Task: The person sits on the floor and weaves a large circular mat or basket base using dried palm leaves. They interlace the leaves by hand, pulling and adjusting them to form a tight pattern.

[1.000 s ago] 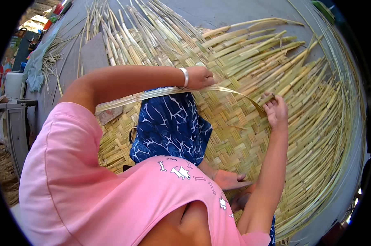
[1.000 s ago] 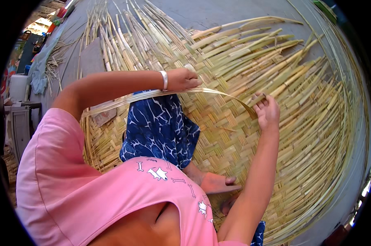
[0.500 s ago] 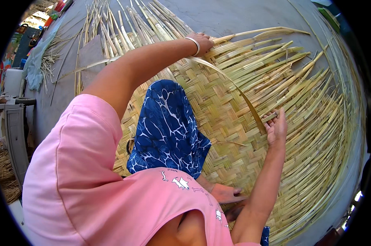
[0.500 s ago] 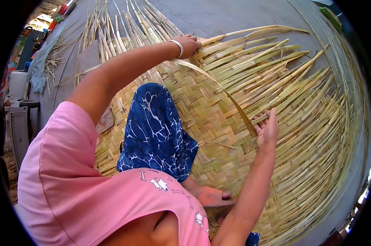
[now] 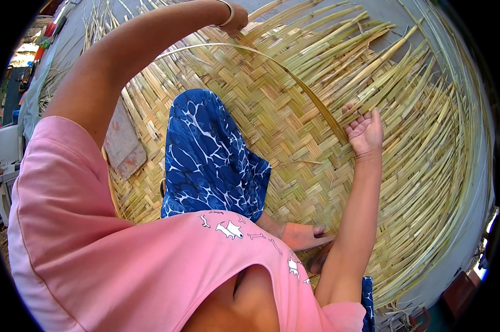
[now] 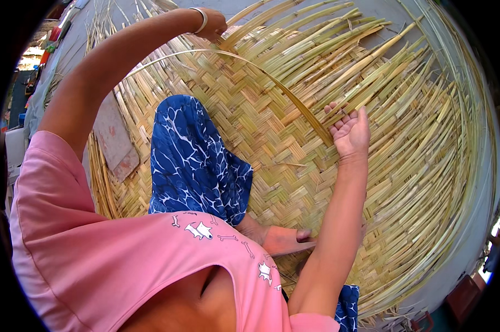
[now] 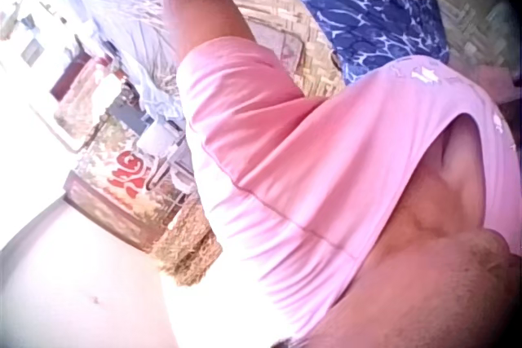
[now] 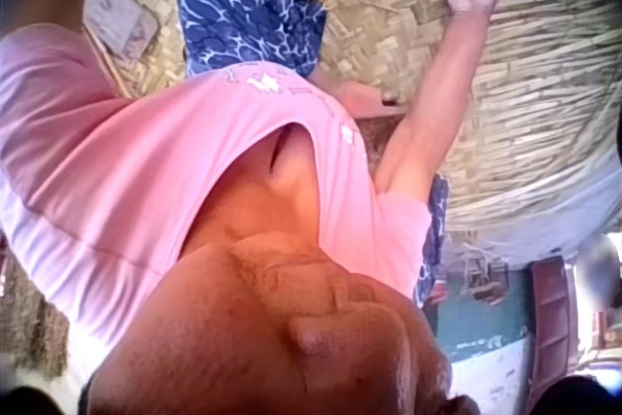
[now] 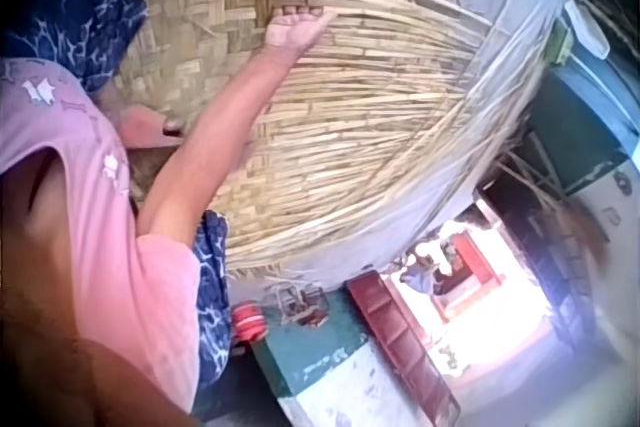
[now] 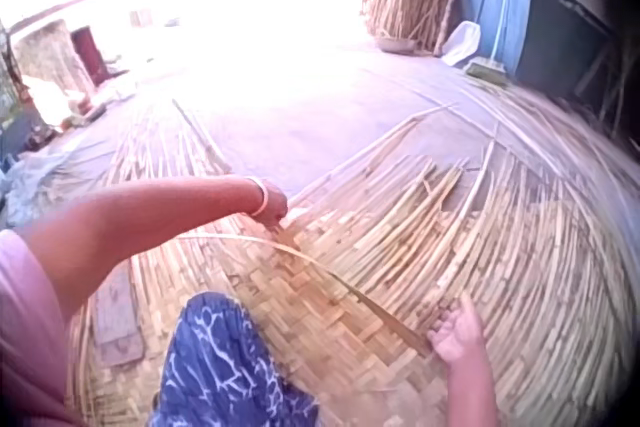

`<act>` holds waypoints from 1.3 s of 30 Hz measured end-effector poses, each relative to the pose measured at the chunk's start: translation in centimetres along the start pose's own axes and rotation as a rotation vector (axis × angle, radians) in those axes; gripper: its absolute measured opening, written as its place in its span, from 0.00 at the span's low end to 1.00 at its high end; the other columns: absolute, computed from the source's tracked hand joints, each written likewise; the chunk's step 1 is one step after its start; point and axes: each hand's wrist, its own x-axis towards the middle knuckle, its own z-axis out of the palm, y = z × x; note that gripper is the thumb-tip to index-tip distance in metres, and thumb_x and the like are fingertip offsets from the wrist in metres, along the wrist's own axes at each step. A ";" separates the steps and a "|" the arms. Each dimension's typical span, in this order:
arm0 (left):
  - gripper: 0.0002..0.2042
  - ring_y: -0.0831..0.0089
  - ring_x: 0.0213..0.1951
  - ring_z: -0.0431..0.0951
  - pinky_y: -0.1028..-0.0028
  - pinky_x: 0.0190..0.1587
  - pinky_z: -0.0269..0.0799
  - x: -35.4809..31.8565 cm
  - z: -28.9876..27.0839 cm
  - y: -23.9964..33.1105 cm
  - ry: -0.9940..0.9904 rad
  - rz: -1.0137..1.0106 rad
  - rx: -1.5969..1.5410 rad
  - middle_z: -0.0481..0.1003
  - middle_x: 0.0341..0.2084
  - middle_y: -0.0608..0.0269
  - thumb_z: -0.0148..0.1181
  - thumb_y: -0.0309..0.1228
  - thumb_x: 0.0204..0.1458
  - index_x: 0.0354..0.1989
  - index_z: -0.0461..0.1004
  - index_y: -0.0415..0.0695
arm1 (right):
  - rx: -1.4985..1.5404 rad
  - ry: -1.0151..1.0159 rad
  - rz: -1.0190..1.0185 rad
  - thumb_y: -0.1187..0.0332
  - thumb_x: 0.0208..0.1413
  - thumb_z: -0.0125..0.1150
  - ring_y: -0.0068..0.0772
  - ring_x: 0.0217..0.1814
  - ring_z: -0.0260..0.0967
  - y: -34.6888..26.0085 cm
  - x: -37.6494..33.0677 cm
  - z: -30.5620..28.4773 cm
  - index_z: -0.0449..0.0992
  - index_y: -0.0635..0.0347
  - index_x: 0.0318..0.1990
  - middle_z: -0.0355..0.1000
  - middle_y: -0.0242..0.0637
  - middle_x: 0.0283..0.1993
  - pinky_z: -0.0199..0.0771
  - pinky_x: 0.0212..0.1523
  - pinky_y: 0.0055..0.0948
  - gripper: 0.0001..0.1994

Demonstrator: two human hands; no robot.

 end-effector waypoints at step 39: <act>0.04 0.66 0.29 0.74 0.64 0.35 0.67 -5.0 -18.7 4.3 1.113 0.581 0.371 0.73 0.21 0.67 0.56 0.37 0.48 0.26 0.73 0.53 | -0.798 -0.416 -0.059 0.71 0.48 0.60 0.28 0.43 0.70 -3.5 -0.6 3.1 0.77 0.61 0.41 0.74 0.35 0.40 0.69 0.45 0.29 0.11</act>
